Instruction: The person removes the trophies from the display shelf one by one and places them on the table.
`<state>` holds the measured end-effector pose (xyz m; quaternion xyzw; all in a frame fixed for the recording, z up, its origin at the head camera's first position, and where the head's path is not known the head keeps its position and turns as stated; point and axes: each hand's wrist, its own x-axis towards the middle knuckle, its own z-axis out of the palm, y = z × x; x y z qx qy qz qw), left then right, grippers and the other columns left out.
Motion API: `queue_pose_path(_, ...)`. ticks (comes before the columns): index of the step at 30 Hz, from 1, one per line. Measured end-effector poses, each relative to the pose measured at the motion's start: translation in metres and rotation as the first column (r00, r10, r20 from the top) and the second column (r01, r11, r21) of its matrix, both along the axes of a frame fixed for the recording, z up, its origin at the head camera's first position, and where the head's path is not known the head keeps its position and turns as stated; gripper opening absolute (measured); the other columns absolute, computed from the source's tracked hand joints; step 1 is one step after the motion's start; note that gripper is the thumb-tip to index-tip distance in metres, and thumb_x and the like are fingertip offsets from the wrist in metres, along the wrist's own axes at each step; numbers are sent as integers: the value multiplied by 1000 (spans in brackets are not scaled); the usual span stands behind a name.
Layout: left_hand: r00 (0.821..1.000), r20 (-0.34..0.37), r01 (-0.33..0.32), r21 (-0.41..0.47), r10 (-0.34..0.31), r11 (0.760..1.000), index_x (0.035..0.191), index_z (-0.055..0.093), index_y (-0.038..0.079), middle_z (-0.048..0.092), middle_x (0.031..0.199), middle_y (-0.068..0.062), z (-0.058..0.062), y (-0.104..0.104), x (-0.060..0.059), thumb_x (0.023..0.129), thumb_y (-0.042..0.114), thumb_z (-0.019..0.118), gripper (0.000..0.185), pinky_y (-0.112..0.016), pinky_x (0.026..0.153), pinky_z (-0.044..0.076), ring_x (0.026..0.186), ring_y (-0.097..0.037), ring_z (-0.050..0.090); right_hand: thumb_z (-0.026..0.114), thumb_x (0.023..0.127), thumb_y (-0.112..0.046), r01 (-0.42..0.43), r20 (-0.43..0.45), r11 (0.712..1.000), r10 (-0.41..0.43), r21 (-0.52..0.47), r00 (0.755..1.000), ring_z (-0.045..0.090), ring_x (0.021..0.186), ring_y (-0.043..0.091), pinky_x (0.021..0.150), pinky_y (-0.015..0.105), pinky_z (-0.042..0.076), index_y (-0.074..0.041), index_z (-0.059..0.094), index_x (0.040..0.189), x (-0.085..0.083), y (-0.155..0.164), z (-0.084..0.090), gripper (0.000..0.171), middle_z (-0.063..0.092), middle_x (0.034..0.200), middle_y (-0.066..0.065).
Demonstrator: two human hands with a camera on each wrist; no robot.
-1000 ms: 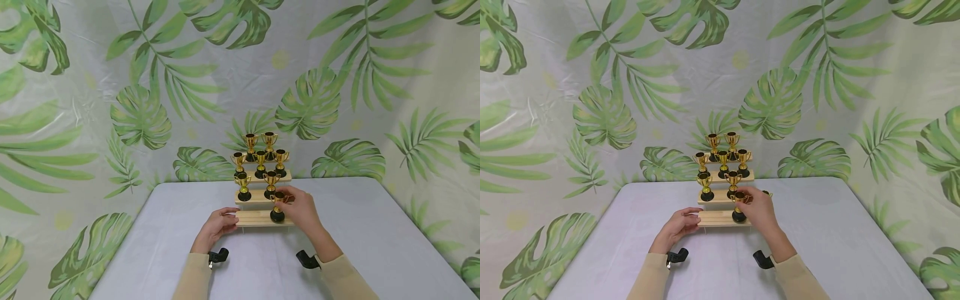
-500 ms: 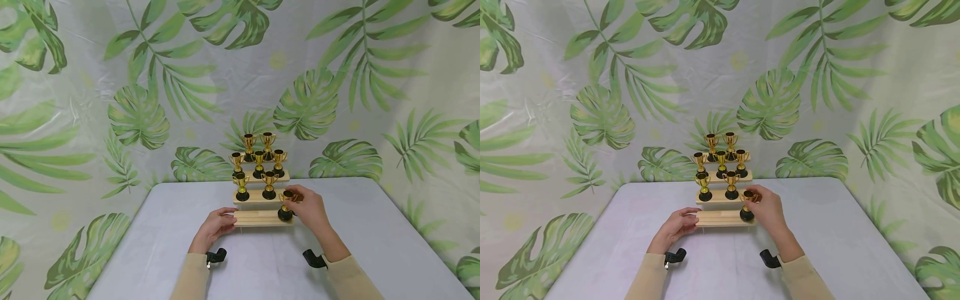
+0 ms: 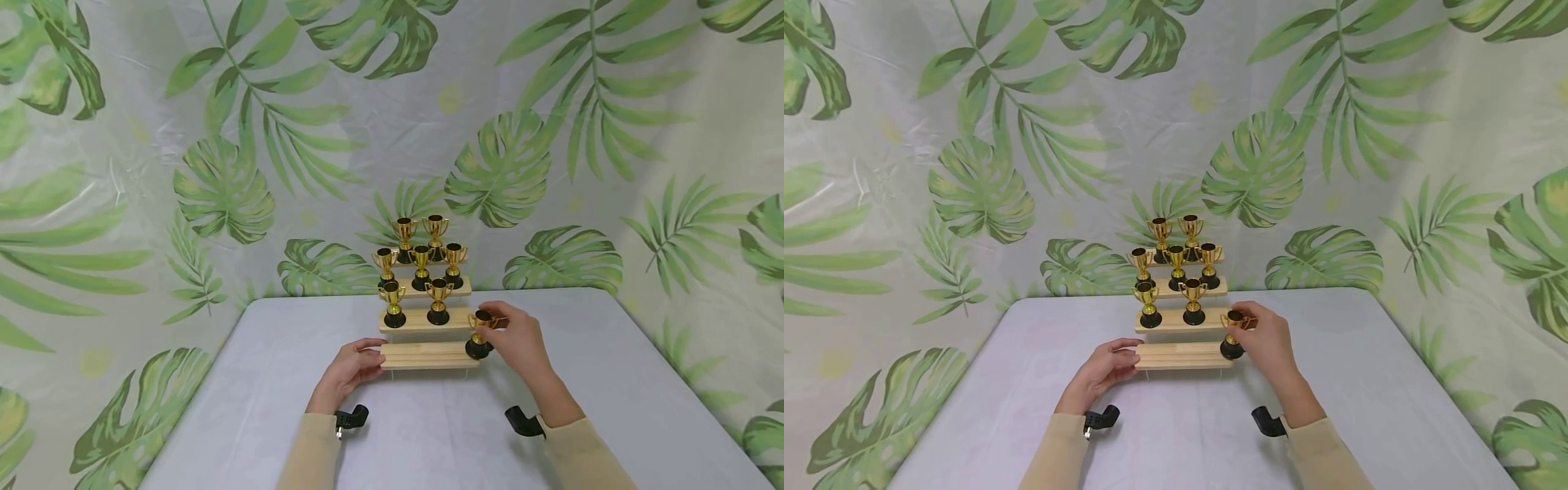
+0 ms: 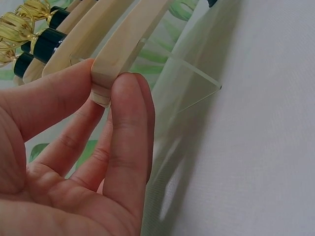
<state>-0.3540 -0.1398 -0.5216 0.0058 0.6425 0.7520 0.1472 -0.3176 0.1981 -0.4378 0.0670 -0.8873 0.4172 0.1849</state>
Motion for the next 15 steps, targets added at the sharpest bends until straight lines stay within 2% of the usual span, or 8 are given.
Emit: queue_pose_path(15, 1000, 10, 8, 4, -8, 1000, 131, 61, -2, 67, 102, -13, 1, -1, 0, 88, 0, 74, 45, -29, 71, 59, 84, -20, 68, 80, 87, -17, 30, 19, 999, -30, 12, 999, 68, 92, 26, 62, 35, 51, -15, 69, 123, 0, 21, -3, 38, 71, 105, 9)
